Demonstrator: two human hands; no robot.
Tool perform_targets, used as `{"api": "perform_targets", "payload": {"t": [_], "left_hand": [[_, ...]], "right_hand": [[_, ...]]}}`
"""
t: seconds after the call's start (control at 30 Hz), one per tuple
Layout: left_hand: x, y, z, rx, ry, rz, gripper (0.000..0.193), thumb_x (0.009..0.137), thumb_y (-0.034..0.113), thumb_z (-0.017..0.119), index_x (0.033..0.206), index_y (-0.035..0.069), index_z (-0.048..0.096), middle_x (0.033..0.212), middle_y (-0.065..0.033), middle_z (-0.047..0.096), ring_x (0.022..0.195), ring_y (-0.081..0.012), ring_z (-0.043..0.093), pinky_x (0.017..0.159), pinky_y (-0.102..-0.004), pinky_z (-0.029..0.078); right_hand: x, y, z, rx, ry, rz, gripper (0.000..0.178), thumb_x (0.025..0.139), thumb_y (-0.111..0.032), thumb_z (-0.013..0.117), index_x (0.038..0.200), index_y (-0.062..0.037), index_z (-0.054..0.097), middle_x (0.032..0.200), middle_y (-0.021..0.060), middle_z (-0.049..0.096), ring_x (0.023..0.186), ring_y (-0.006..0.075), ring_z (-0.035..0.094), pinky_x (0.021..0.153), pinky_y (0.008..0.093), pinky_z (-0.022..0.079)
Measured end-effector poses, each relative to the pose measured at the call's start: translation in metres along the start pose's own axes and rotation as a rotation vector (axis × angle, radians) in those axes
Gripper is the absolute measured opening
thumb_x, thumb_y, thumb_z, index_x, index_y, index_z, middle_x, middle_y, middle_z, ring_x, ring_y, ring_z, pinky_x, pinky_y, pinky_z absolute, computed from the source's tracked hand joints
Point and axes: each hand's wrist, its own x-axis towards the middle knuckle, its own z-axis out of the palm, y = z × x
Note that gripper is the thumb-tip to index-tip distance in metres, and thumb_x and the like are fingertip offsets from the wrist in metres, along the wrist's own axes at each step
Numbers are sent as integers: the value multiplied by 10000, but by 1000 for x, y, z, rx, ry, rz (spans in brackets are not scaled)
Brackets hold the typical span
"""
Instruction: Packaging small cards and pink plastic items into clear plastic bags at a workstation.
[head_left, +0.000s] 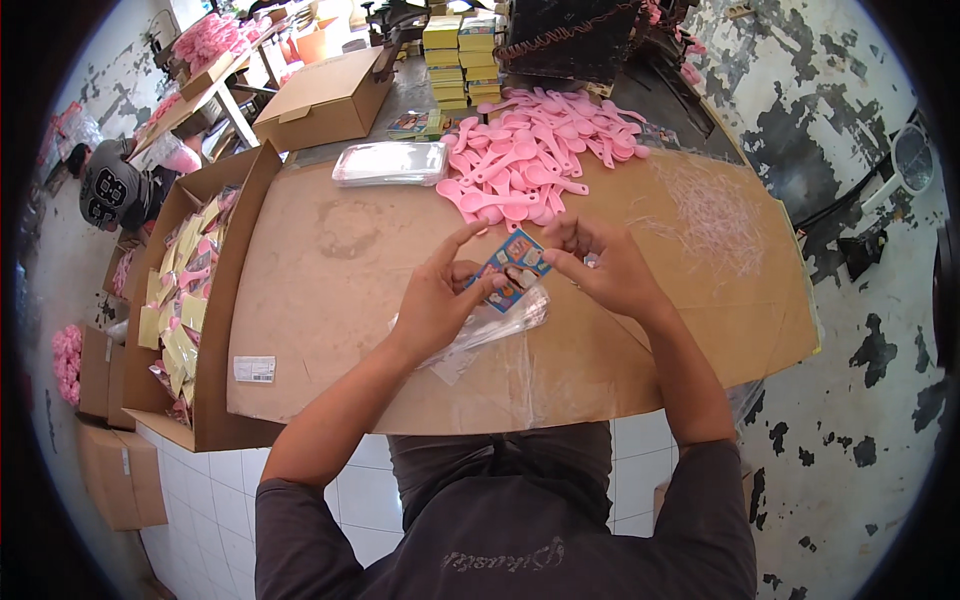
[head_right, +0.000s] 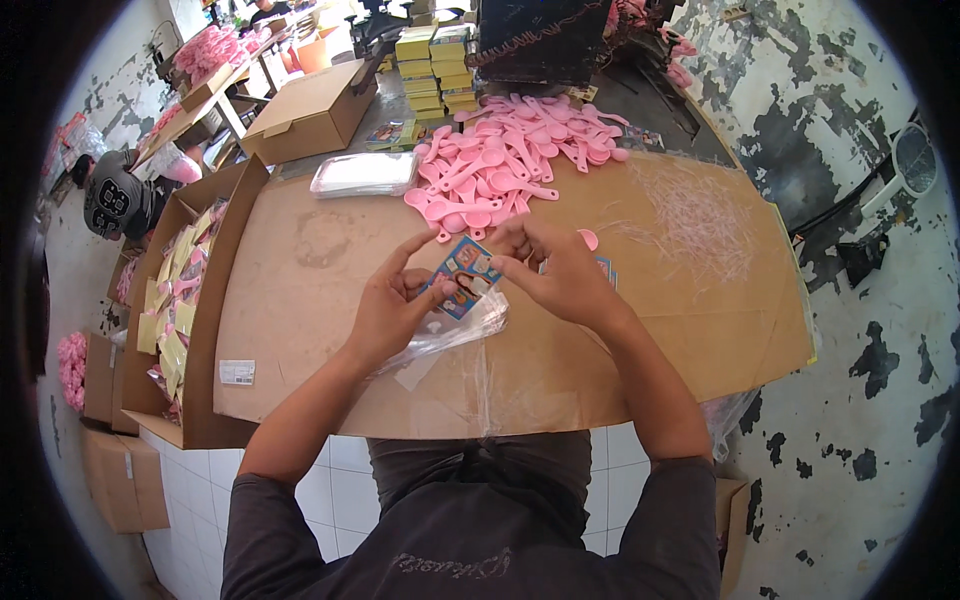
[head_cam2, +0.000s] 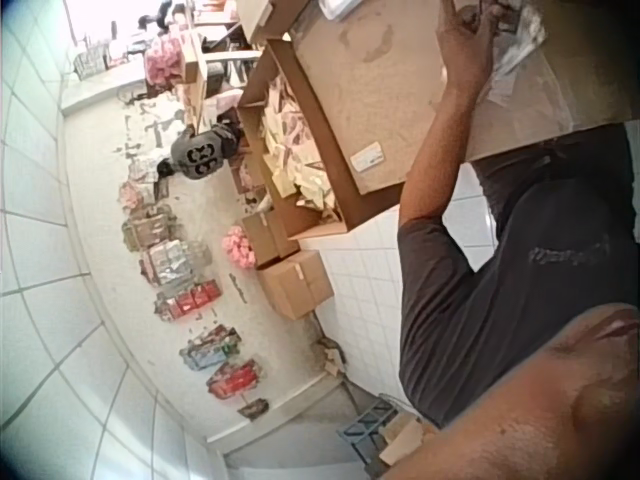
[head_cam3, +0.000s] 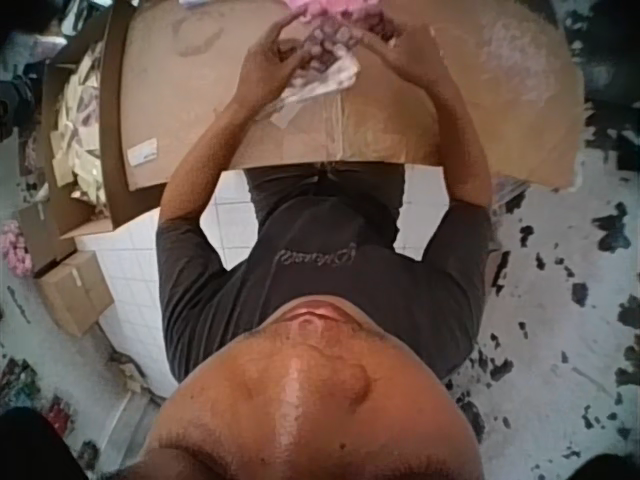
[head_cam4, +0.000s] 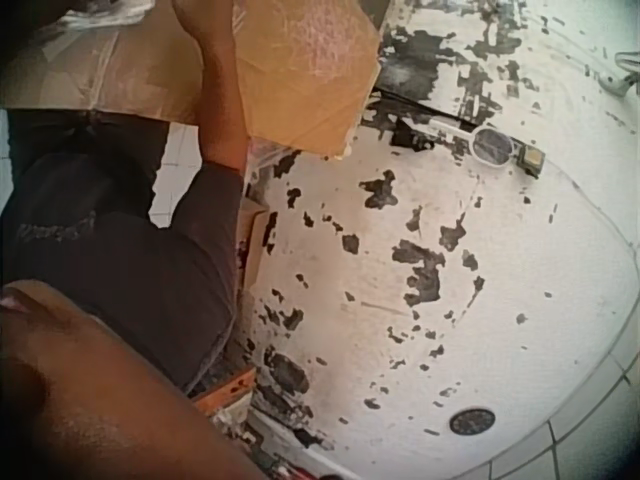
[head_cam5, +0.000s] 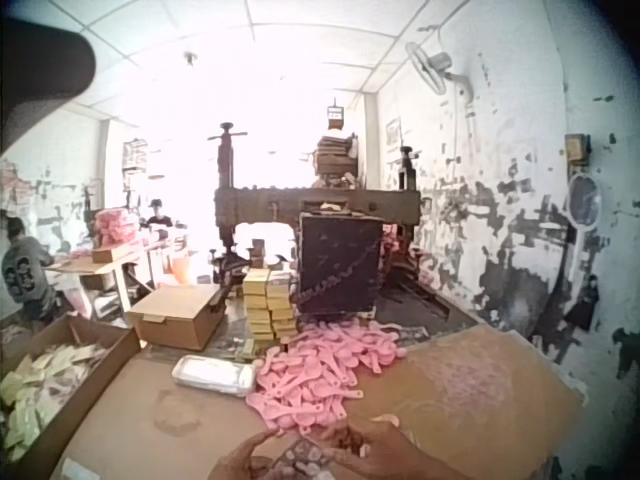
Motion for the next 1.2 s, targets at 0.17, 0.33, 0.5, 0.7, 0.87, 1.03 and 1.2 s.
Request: {"api": "perform_targets", "payload": {"t": [0.17, 0.33, 0.5, 0.7, 0.87, 1.03, 1.2], "left_hand": [[0, -11, -2, 13, 0, 47, 630, 964, 59, 700, 1512, 30, 390, 923, -97, 749, 827, -78, 672, 714, -232, 529], [0, -2, -3, 3, 12, -70, 538, 987, 45, 659, 1473, 5, 431, 973, -107, 743, 859, -91, 690, 725, -229, 549], [1, -3, 0, -138, -30, -129, 491, 987, 64, 667, 1431, -7, 469, 1036, -120, 738, 892, -101, 699, 742, -225, 562], [2, -7, -3, -195, -91, -113, 474, 966, 27, 680, 1395, -29, 488, 1085, -128, 729, 947, -133, 713, 805, -255, 589], [3, -12, 1, -214, -80, -111, 411, 947, 9, 696, 1325, -49, 547, 1110, -138, 719, 967, -145, 715, 839, -276, 601], [1, -13, -2, -248, -84, -125, 392, 956, 54, 710, 1301, -65, 568, 1105, -119, 732, 963, -134, 711, 833, -272, 592], [1, -12, 1, -263, -154, -158, 293, 958, 23, 690, 1224, -55, 594, 1115, -115, 729, 965, -140, 711, 839, -274, 592]], "right_hand": [[-5, -5, 9, -202, -106, -205, 162, 920, -98, 699, 1048, -1, 713, 1037, 80, 688, 871, 177, 643, 702, 282, 512], [12, 31, -21, -351, 247, -123, 146, 917, -70, 670, 1030, 1, 729, 1062, 112, 699, 991, 253, 653, 843, 373, 516], [17, 59, -29, -788, 205, -166, 212, 902, -45, 638, 1096, -5, 715, 1100, 137, 665, 1061, 306, 619, 924, 408, 481], [20, 49, -29, -684, 83, -32, 238, 933, -132, 644, 1132, -14, 699, 1144, 160, 625, 1125, 330, 580, 982, 417, 447], [20, 59, -31, -617, 77, -104, 236, 962, -146, 634, 1143, -4, 682, 1157, 181, 616, 1124, 351, 574, 989, 428, 444], [16, 24, -28, -529, 183, -162, 247, 973, -47, 633, 1217, -13, 622, 1162, 144, 641, 1022, 268, 634, 857, 363, 517], [11, 4, -3, 393, 261, 33, 326, 995, -55, 624, 1305, 5, 541, 1078, 90, 673, 868, 132, 659, 740, 278, 544]]}}
